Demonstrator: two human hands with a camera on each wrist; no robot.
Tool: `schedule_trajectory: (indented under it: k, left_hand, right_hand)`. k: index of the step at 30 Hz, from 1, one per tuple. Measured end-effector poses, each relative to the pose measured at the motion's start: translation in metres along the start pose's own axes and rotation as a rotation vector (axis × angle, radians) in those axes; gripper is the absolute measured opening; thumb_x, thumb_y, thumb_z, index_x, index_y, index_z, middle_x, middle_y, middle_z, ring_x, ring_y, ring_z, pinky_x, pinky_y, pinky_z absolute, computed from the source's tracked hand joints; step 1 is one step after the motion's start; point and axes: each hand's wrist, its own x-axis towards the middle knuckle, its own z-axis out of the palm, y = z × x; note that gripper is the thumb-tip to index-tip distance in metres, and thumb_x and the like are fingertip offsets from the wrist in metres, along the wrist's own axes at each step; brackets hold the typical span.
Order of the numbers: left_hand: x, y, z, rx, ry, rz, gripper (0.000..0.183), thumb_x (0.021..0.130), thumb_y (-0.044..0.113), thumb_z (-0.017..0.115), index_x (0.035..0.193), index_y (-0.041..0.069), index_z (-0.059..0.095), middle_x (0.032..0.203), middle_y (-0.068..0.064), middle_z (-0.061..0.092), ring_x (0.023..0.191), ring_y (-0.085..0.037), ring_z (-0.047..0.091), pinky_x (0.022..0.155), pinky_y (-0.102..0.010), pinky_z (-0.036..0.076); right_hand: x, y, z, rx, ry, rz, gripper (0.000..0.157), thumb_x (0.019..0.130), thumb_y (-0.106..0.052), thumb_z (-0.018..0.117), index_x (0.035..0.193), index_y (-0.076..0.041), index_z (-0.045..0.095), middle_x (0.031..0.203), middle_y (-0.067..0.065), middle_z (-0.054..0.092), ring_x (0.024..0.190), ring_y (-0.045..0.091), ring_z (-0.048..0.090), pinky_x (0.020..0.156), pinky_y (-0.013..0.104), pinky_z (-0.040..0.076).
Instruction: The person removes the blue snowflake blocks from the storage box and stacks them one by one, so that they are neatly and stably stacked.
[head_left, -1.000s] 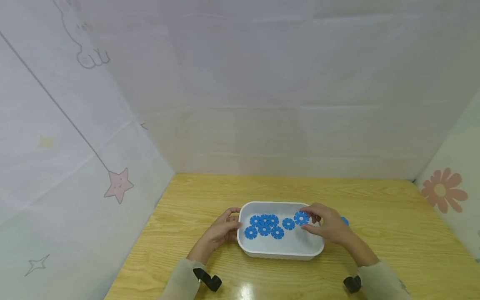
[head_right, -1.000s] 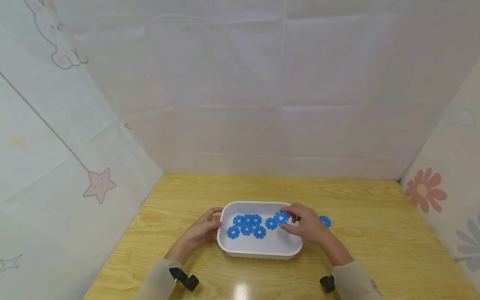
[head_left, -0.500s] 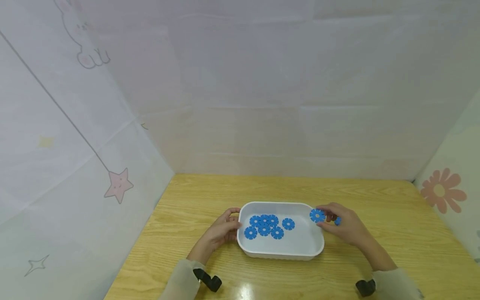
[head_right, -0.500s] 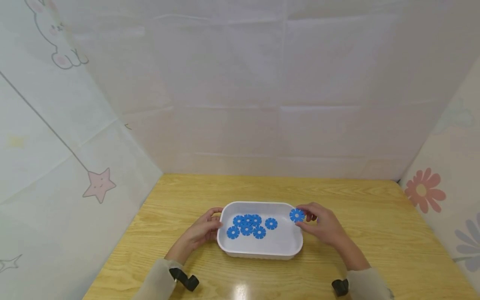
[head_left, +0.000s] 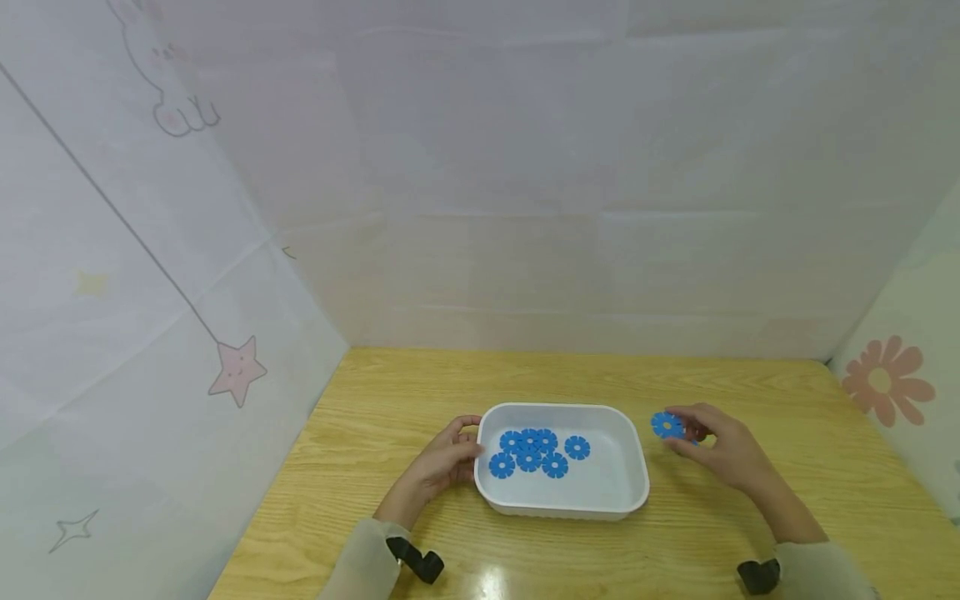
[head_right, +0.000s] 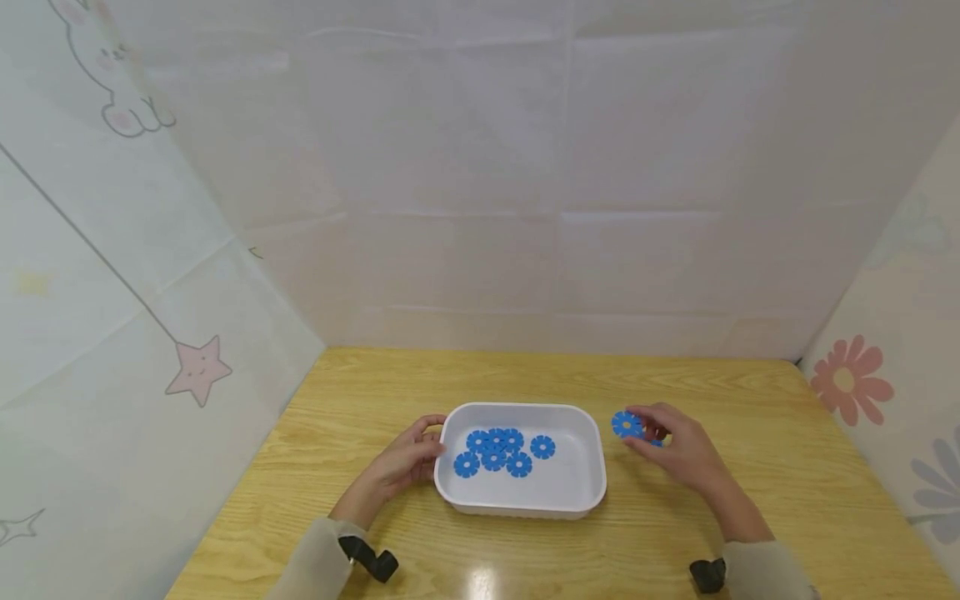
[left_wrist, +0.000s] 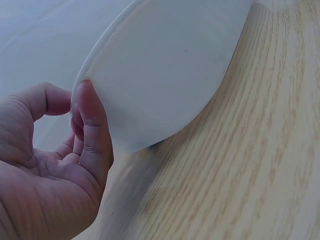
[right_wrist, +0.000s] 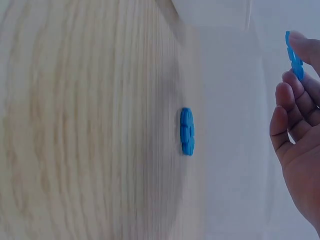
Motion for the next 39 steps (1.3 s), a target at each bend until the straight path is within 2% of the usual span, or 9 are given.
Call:
schedule_trajectory:
  k: [8, 15, 18, 27, 39]
  left_hand:
    - [0.000, -0.001, -0.001, 0.000, -0.004, 0.003, 0.060, 0.091, 0.003, 0.061, 0.145, 0.007, 0.036, 0.110, -0.018, 0.062, 0.079, -0.019, 0.065, 0.062, -0.028, 0.057]
    - [0.001, -0.003, -0.001, 0.000, 0.003, 0.003, 0.061, 0.090, 0.003, 0.062, 0.145, 0.006, 0.036, 0.110, -0.018, 0.063, 0.079, -0.019, 0.066, 0.062, -0.028, 0.058]
    - [0.001, -0.003, 0.000, 0.001, 0.008, 0.001, 0.061, 0.090, 0.003, 0.062, 0.146, 0.007, 0.036, 0.108, -0.017, 0.063, 0.078, -0.019, 0.066, 0.062, -0.028, 0.058]
    - [0.000, -0.001, 0.000, 0.002, -0.001, 0.008, 0.061, 0.091, 0.003, 0.061, 0.146, 0.006, 0.035, 0.107, -0.017, 0.063, 0.078, -0.018, 0.066, 0.062, -0.028, 0.058]
    - [0.000, 0.000, 0.000, 0.009, -0.003, 0.009, 0.060, 0.092, 0.004, 0.061, 0.146, 0.006, 0.035, 0.113, -0.020, 0.062, 0.080, -0.019, 0.066, 0.063, -0.028, 0.058]
  right_hand:
    - [-0.004, 0.014, -0.010, 0.007, -0.032, 0.067, 0.043, 0.087, -0.016, 0.080, 0.127, -0.008, 0.067, 0.089, -0.008, 0.060, 0.079, 0.003, 0.054, 0.067, 0.023, 0.051]
    - [-0.009, 0.026, -0.015, 0.021, -0.070, 0.123, 0.045, 0.091, -0.019, 0.076, 0.131, -0.003, 0.064, 0.090, -0.005, 0.058, 0.079, 0.005, 0.053, 0.067, 0.021, 0.050]
    - [-0.010, 0.031, -0.016, 0.010, -0.090, 0.155, 0.045, 0.092, -0.020, 0.076, 0.132, -0.004, 0.063, 0.090, -0.004, 0.058, 0.079, 0.004, 0.052, 0.068, 0.021, 0.050]
    - [-0.013, 0.042, -0.014, 0.002, -0.110, 0.180, 0.046, 0.092, -0.024, 0.075, 0.132, -0.004, 0.063, 0.091, -0.005, 0.059, 0.080, 0.003, 0.053, 0.069, 0.021, 0.051]
    - [-0.013, 0.047, -0.014, 0.004, -0.213, 0.264, 0.047, 0.093, -0.029, 0.074, 0.132, -0.005, 0.063, 0.098, -0.001, 0.062, 0.085, 0.005, 0.054, 0.069, 0.023, 0.049]
